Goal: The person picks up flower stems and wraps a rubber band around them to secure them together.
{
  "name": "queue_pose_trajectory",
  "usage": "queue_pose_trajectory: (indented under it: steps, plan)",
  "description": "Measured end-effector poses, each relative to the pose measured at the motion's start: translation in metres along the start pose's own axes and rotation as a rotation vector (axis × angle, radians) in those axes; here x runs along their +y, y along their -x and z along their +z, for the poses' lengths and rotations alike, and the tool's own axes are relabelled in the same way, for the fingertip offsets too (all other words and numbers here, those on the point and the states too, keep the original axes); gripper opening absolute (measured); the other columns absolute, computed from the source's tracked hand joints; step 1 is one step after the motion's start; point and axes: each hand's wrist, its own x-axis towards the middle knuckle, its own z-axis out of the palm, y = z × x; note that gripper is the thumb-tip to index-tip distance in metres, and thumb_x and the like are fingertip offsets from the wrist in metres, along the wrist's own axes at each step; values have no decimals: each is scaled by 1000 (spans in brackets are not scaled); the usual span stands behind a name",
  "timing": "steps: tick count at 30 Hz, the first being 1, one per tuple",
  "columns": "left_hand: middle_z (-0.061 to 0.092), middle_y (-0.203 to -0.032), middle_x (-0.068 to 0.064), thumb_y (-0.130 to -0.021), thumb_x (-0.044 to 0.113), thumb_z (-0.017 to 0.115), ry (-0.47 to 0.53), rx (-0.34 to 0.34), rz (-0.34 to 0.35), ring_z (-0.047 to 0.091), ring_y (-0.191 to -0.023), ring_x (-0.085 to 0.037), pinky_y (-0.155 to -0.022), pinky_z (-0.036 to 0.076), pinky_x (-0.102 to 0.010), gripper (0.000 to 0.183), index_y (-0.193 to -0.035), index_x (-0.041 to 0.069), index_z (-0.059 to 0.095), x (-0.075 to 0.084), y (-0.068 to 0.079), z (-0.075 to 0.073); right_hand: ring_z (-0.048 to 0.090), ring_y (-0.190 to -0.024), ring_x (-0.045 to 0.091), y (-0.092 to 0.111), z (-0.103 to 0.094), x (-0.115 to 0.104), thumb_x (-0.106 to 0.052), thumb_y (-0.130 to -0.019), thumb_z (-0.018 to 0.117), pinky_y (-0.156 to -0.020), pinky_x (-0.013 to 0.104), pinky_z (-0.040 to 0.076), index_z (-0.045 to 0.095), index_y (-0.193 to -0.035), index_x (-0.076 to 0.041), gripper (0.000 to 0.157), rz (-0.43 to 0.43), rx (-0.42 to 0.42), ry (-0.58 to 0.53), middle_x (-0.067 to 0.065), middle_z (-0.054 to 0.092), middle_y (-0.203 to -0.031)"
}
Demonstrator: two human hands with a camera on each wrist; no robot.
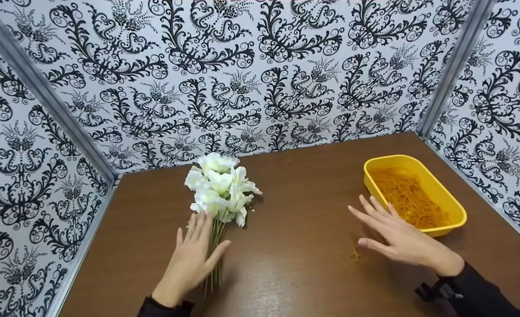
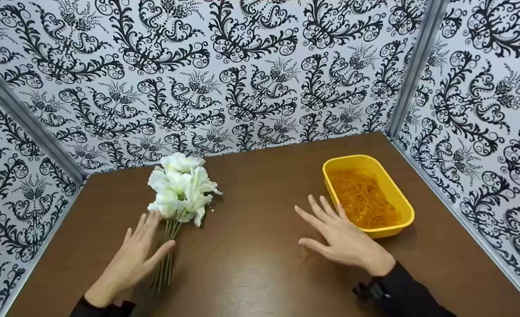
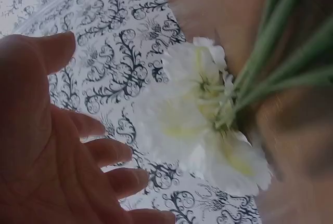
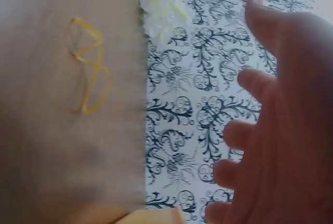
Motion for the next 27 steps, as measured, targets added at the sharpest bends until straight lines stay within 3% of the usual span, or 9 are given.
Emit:
queue_pose_trajectory:
  steps: [3,6,9,13,16,20,24,25,27]
  plan:
    - [21,-162,-26,-100,54,54,155,-23,-76,19,-149,-44,-117,18,-66,88,-157,-4,21,-10,-3,-4,19,-152,30,-2,3,0,-33,-99,66,-122,26,-3,29,-160,-27,72,4,36,-30,12,21,-165]
    - [25,-160,-29,-99,51,59,326,-61,-175,24,-147,-45,-118,22,-61,90,-156,-7,22,-22,-10,-6,26,-149,32,-5,6,0,-32,-99,66,-120,18,3,31,-159,-22,71,25,54,-71,12,27,-163]
    - [28,-158,-31,-99,47,62,488,-107,-287,26,-146,-46,-118,23,-60,87,-155,-7,24,-35,-17,-5,34,-145,37,-8,10,-2,-36,-99,65,-121,30,16,34,-158,-12,71,93,34,-122,16,33,-160]
    - [28,-156,-33,-99,45,63,723,-181,-453,33,-142,-48,-115,31,-59,85,-153,-9,26,-49,-27,2,46,-137,41,-13,15,-4,-47,-99,61,-113,55,35,36,-154,0,76,244,-37,-230,24,42,-153]
    - [35,-150,-35,-99,42,63,908,-229,-564,42,-136,-47,-111,40,-55,81,-149,-12,29,-55,-35,9,48,-135,42,-15,17,-5,-48,-100,59,-109,59,39,35,-152,6,78,306,-107,-354,28,43,-151]
    - [45,-144,-32,-102,36,60,1115,-289,-607,54,-127,-36,-108,45,-47,73,-147,-13,31,-58,-46,20,44,-137,45,-20,21,-8,-39,-102,59,-109,57,39,29,-151,12,77,286,-200,-530,32,36,-153]
    - [59,-131,-23,-104,29,58,1279,-335,-617,63,-95,-17,-95,52,-36,69,-151,-7,23,-59,-58,29,42,-138,45,-26,27,-18,-33,-103,59,-109,54,39,26,-151,14,75,260,-258,-668,34,33,-153]
    - [62,-125,-20,-103,27,59,1317,-334,-626,63,-88,-15,-92,54,-35,74,-154,-5,17,-59,-61,31,41,-139,44,-28,30,-21,-33,-103,59,-109,53,39,26,-152,13,75,264,-268,-695,33,33,-153]
    - [67,-112,-14,-102,24,62,1361,-340,-643,63,-80,-14,-88,56,-34,72,-152,-5,19,-58,-65,34,40,-140,44,-32,36,-27,-33,-103,59,-111,52,37,25,-152,14,75,273,-286,-749,33,33,-153]
